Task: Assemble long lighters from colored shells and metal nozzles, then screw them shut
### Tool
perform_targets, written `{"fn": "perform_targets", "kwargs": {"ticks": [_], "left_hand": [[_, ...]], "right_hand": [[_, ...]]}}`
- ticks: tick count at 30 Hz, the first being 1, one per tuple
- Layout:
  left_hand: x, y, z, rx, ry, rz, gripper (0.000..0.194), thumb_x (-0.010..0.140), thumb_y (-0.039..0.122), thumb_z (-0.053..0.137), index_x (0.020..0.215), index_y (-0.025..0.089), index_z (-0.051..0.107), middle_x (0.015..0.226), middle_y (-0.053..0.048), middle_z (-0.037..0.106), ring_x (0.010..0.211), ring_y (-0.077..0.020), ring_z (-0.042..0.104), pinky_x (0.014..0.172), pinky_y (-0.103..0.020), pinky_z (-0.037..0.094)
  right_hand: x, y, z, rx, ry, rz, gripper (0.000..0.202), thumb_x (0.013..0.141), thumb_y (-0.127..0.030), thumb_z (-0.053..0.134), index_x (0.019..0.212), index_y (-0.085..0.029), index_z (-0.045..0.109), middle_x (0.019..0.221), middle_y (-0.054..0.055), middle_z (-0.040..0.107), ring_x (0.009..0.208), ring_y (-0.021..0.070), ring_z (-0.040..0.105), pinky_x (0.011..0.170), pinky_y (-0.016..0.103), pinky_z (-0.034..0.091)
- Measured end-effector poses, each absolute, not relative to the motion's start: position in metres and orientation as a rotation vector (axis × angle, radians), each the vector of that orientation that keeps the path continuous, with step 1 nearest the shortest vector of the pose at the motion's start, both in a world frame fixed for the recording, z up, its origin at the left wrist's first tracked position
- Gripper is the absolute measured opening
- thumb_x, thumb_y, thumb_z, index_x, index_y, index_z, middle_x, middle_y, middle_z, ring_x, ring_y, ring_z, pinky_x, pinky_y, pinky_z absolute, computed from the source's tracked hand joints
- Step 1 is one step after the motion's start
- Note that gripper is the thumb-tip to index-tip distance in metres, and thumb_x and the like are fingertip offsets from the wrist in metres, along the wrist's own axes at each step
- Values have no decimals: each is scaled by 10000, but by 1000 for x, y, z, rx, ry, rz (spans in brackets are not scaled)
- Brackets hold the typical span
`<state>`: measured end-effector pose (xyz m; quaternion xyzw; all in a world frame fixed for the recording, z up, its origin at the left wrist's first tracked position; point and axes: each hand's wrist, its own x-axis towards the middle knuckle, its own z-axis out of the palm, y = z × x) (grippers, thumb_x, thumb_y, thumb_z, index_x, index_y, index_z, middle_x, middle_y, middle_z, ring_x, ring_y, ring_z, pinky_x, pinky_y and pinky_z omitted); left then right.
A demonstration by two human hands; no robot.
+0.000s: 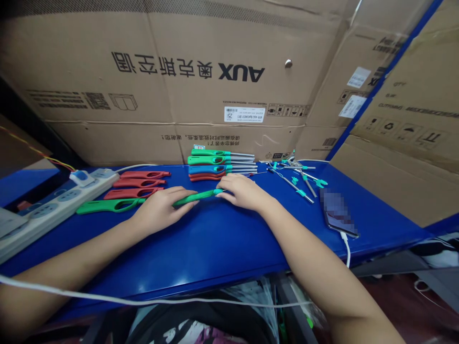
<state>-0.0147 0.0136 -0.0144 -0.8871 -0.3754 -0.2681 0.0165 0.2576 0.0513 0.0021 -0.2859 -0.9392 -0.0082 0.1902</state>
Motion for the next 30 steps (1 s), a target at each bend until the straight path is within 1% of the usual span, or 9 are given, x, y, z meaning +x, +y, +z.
{"fn": "perform_targets", "kwargs": {"ticks": [2, 4, 8, 10, 13, 22, 30], "left_hand": [[-15, 15, -15, -2805, -1139, -866, 290, 984, 348, 551, 1151, 181, 720, 1013, -66, 745, 865, -203, 707, 747, -295, 533], [-16, 15, -16, -2834, -1111, -889, 283, 978, 333, 557, 1128, 167, 730, 988, -72, 750, 840, -202, 706, 732, -293, 532], [-17, 13, -14, -2858, -1088, -992, 230, 950, 292, 575, 995, 153, 754, 888, -68, 753, 753, -184, 692, 672, -273, 511], [-18, 12, -12, -2865, -1098, -1048, 203, 932, 279, 594, 921, 154, 754, 818, -53, 741, 697, -167, 674, 634, -258, 487], [-18, 12, -11, -2860, -1117, -1121, 179, 912, 271, 619, 869, 154, 749, 762, -34, 722, 647, -146, 648, 605, -244, 457], [-20, 14, -7, -2910, -1061, -1018, 200, 907, 259, 595, 787, 159, 720, 697, -27, 696, 596, -138, 618, 583, -242, 436], [-23, 15, -7, -2882, -944, -851, 219, 928, 264, 548, 881, 140, 722, 752, -57, 720, 632, -161, 650, 592, -260, 464]], "right_hand": [[259, 53, 0, -803, -2651, -71, 205, 990, -319, 551, 1001, -154, 672, 951, 92, 697, 882, 211, 593, 825, 339, 443], [258, 53, -4, -765, -2671, -180, 241, 1007, -320, 513, 977, -143, 675, 927, 103, 696, 869, 218, 582, 799, 340, 426], [252, 51, -9, -638, -2668, -392, 320, 1036, -299, 430, 906, -124, 665, 855, 119, 669, 807, 215, 528, 746, 332, 388], [248, 48, -9, -604, -2625, -460, 320, 1036, -275, 422, 880, -121, 655, 823, 115, 650, 784, 214, 499, 726, 330, 370], [245, 45, -8, -581, -2572, -513, 295, 1027, -240, 429, 868, -117, 645, 818, 117, 635, 786, 216, 474, 718, 330, 353], [241, 44, -20, -547, -2569, -530, 287, 1010, -217, 435, 793, -139, 606, 754, 101, 583, 759, 215, 414, 706, 336, 327], [238, 41, -30, -596, -2575, -380, 223, 984, -196, 447, 810, -157, 580, 771, 101, 586, 753, 216, 409, 705, 338, 334]]}}
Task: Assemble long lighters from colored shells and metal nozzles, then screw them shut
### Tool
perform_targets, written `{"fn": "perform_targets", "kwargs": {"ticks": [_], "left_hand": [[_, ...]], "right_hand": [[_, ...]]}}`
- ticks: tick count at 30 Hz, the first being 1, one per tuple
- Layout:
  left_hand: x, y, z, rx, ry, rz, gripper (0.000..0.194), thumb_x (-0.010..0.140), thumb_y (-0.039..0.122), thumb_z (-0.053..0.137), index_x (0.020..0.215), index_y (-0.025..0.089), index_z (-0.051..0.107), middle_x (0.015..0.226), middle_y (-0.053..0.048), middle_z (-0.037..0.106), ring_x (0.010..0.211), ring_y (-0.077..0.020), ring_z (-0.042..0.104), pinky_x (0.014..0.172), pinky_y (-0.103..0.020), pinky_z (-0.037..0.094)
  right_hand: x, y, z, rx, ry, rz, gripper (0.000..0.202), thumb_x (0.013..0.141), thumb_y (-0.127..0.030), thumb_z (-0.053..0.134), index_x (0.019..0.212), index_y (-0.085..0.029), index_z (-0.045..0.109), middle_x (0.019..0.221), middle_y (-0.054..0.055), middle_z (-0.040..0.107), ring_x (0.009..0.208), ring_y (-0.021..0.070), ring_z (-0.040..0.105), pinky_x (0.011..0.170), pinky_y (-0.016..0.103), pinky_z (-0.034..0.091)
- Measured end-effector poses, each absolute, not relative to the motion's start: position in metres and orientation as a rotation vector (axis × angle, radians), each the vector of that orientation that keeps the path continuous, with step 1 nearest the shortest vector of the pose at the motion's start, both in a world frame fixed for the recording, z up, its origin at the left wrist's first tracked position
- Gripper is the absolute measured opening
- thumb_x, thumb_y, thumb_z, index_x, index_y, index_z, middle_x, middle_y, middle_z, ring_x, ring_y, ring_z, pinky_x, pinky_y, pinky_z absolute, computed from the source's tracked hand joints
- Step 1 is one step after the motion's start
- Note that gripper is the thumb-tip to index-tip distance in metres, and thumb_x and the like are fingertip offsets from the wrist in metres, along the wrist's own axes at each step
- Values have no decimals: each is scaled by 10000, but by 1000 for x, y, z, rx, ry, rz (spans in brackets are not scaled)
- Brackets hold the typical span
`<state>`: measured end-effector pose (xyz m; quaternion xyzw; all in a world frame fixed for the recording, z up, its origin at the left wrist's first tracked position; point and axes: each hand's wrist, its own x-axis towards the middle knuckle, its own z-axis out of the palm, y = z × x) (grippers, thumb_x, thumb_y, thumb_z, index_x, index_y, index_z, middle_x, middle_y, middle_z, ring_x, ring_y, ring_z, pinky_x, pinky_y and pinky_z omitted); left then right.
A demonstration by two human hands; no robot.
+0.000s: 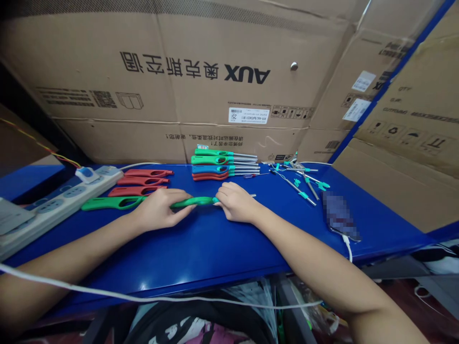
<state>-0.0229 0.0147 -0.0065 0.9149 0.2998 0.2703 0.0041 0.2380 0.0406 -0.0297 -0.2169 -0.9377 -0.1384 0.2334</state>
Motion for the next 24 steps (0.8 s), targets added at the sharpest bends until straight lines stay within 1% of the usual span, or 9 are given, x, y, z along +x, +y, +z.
{"fn": "perform_targets", "kwargs": {"ticks": [5, 10, 16, 19, 21, 24], "left_hand": [[-23, 13, -6, 2933, 930, 841, 239, 935, 256, 515, 925, 134, 720, 780, -63, 726, 663, -169, 666, 601, -265, 490], [-24, 12, -6, 2989, 961, 793, 235, 925, 256, 513, 957, 149, 719, 793, -61, 726, 673, -175, 673, 585, -264, 492], [-20, 12, -10, 2888, 1076, 794, 219, 929, 271, 541, 955, 159, 726, 861, -66, 745, 713, -189, 695, 646, -286, 520], [-16, 10, -11, 2836, 1220, 736, 214, 938, 294, 553, 993, 169, 717, 939, -72, 740, 791, -214, 708, 688, -304, 532], [-13, 8, -12, 2816, 1264, 689, 244, 952, 330, 552, 1084, 181, 693, 1016, -73, 723, 842, -222, 707, 705, -310, 536], [-9, 5, -15, 2795, 1254, 614, 324, 981, 374, 530, 1235, 198, 623, 1125, -77, 678, 928, -228, 691, 772, -324, 546]], "right_hand": [[237, 39, -30, -614, -2550, -285, 183, 973, -187, 442, 849, -161, 573, 785, 104, 595, 763, 222, 426, 717, 346, 360], [236, 37, -29, -621, -2566, -327, 206, 971, -191, 441, 823, -159, 581, 773, 109, 598, 757, 226, 424, 711, 349, 360], [236, 41, -27, -686, -2610, -361, 236, 985, -228, 462, 829, -143, 618, 793, 112, 617, 767, 222, 453, 711, 348, 351], [238, 47, -22, -756, -2657, -196, 205, 978, -242, 507, 861, -136, 637, 822, 106, 636, 800, 216, 499, 749, 340, 387], [243, 52, -17, -821, -2651, -13, 161, 963, -251, 552, 895, -138, 643, 851, 92, 644, 823, 204, 528, 769, 321, 414], [254, 57, -10, -954, -2622, 182, 107, 913, -251, 634, 902, -145, 634, 883, 72, 641, 829, 183, 549, 742, 291, 422]]}}
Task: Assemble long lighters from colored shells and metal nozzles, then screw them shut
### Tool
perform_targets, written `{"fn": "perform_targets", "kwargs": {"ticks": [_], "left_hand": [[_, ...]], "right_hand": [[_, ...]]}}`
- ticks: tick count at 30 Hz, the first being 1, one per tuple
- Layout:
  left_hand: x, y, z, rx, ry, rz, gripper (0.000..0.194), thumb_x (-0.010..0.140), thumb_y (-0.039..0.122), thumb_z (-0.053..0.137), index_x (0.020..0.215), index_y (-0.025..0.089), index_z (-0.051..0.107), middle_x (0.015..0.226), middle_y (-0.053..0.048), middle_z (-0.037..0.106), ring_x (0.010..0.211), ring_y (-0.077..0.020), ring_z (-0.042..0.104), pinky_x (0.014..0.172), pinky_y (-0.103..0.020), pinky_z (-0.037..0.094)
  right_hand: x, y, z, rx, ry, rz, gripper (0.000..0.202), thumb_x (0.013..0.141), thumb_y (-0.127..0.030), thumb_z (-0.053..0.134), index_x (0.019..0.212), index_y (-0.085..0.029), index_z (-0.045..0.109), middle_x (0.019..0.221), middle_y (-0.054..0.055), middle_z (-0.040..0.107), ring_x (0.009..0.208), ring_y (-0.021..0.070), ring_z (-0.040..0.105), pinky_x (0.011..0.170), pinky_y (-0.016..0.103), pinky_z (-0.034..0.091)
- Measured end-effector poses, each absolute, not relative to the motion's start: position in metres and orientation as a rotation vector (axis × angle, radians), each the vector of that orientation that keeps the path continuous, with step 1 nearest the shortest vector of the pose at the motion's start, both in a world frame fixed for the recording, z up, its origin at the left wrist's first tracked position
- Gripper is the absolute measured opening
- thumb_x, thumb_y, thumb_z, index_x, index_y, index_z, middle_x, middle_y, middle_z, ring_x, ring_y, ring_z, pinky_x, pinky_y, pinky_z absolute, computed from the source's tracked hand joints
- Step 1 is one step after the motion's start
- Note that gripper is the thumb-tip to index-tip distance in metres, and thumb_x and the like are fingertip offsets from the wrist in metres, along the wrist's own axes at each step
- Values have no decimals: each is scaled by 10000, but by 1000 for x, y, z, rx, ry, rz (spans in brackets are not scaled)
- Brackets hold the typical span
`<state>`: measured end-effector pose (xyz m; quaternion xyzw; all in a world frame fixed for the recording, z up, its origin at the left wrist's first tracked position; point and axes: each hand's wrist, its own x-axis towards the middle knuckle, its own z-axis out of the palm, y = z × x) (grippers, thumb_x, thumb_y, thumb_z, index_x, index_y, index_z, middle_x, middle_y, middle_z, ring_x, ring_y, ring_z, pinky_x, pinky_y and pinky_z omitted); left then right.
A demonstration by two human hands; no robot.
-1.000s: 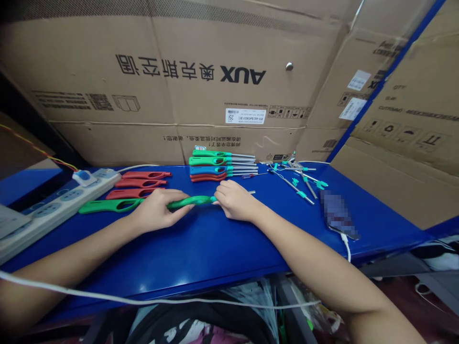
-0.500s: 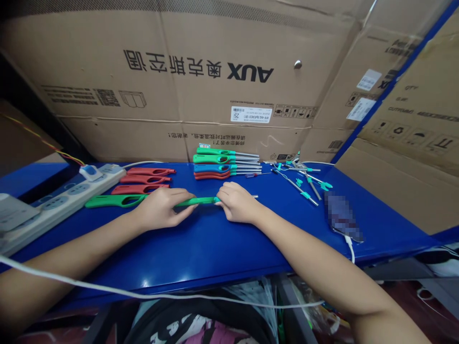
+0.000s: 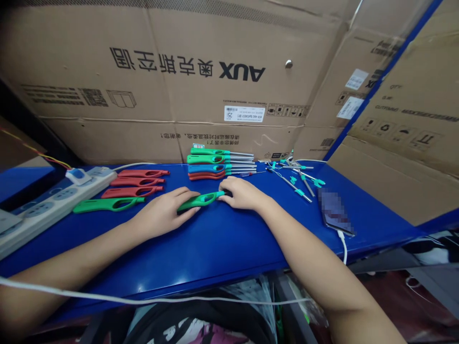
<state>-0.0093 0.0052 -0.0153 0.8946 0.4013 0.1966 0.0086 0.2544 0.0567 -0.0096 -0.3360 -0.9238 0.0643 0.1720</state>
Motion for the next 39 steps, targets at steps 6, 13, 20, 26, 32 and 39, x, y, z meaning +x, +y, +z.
{"fn": "perform_targets", "kwargs": {"ticks": [6, 13, 20, 26, 32, 39], "left_hand": [[-4, -1, -18, 2886, 1264, 467, 304, 974, 350, 548, 1212, 183, 634, 1092, -104, 648, 1028, -282, 624, 860, -391, 539], [-1, -5, -21, 2791, 1260, 534, 280, 962, 320, 588, 1205, 192, 644, 1102, -93, 639, 999, -269, 600, 844, -393, 537], [6, -12, -25, 2672, 1113, 637, 283, 957, 259, 588, 1219, 161, 627, 1110, -105, 634, 1034, -262, 604, 936, -415, 526], [9, -20, -23, 2678, 1107, 631, 282, 944, 225, 565, 1211, 154, 625, 1105, -118, 638, 1058, -269, 604, 951, -412, 527], [12, -23, -22, 2756, 1140, 575, 239, 970, 231, 540, 1170, 149, 641, 1090, -126, 655, 1023, -280, 596, 903, -418, 529], [15, -22, -27, 2707, 1109, 626, 263, 973, 265, 559, 1194, 145, 637, 1109, -125, 663, 1060, -283, 598, 954, -432, 519]], "right_hand": [[280, 56, 6, -1252, -2680, 354, 154, 856, -302, 690, 840, -157, 641, 865, 44, 634, 723, 147, 537, 634, 257, 408], [297, 62, 24, -1469, -2625, 220, 184, 916, -247, 602, 1044, -175, 713, 1064, 96, 722, 932, 213, 668, 823, 315, 517], [302, 78, 1, -1665, -2566, -432, 310, 940, -171, 502, 1209, -162, 656, 1234, 144, 662, 1127, 295, 634, 798, 352, 516], [306, 84, 0, -1713, -2604, -414, 217, 917, -176, 518, 1063, -184, 678, 1170, 116, 680, 1065, 264, 654, 705, 303, 485], [302, 82, 18, -1679, -2680, -262, 116, 864, -211, 599, 957, -192, 666, 1005, 96, 737, 906, 247, 680, 687, 298, 461], [217, 54, 16, -956, -1953, 569, 197, 879, -350, 604, 993, -190, 624, 990, 85, 721, 789, 202, 731, 722, 355, 609]]}}
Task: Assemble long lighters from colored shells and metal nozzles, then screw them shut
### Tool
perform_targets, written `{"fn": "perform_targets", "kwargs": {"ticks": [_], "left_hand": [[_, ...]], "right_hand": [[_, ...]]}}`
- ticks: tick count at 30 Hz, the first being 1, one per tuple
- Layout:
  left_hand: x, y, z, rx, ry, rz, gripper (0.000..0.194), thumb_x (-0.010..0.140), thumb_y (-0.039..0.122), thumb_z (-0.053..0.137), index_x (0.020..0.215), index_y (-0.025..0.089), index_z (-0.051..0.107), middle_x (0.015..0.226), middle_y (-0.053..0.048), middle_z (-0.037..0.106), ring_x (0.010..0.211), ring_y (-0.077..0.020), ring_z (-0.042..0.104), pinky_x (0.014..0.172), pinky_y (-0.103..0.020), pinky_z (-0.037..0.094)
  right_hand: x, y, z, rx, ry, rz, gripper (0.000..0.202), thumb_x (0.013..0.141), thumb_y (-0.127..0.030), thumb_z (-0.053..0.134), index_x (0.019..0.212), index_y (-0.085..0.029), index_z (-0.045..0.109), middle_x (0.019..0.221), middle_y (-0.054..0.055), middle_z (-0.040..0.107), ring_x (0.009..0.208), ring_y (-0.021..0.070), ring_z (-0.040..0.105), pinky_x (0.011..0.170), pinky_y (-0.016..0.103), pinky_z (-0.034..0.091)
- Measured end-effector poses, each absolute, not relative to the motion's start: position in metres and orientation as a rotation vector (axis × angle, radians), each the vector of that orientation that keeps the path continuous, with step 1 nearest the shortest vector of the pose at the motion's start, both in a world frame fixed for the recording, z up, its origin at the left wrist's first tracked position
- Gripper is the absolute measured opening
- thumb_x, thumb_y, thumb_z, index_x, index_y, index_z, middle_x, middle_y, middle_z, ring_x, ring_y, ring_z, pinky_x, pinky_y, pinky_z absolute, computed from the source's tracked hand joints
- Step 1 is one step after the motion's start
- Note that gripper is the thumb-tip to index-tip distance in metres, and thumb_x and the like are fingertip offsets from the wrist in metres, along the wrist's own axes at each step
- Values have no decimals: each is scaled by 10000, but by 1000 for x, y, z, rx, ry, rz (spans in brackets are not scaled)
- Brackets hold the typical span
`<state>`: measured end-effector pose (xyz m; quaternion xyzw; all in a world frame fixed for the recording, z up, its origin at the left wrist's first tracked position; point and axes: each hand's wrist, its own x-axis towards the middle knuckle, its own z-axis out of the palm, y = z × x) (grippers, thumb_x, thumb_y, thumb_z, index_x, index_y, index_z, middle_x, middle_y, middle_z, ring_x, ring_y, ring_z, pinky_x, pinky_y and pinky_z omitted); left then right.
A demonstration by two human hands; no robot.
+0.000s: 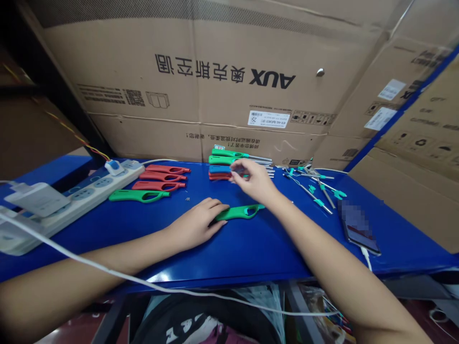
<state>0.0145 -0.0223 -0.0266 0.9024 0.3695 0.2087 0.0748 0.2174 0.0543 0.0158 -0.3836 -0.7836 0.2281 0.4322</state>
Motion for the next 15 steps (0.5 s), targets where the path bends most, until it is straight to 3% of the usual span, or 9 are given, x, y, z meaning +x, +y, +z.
{"fn": "perform_targets", "kwargs": {"ticks": [3, 8, 15], "left_hand": [[14, -22, -27, 2661, 1075, 673, 282, 946, 232, 577, 1210, 149, 627, 1152, -126, 676, 1120, -283, 601, 1014, -440, 501], [13, -21, -27, 2656, 999, 698, 335, 905, 182, 596, 1234, 126, 621, 1250, -152, 666, 1221, -297, 575, 1095, -455, 461], [14, -18, -31, 2647, 943, 776, 329, 917, 164, 589, 1243, 150, 622, 1297, -137, 663, 1258, -285, 575, 1122, -468, 448]], "right_hand": [[180, 41, 1, -836, -1800, 829, 246, 894, -402, 622, 1032, -202, 660, 976, 70, 746, 900, 224, 752, 826, 398, 633], [167, 36, -24, -835, -1890, 729, 221, 925, -355, 598, 1023, -200, 722, 1085, 92, 746, 907, 224, 759, 841, 396, 639], [172, 46, -35, -831, -1900, 938, 253, 880, -361, 650, 1037, -189, 748, 1051, 87, 774, 945, 239, 762, 892, 413, 624]]}}
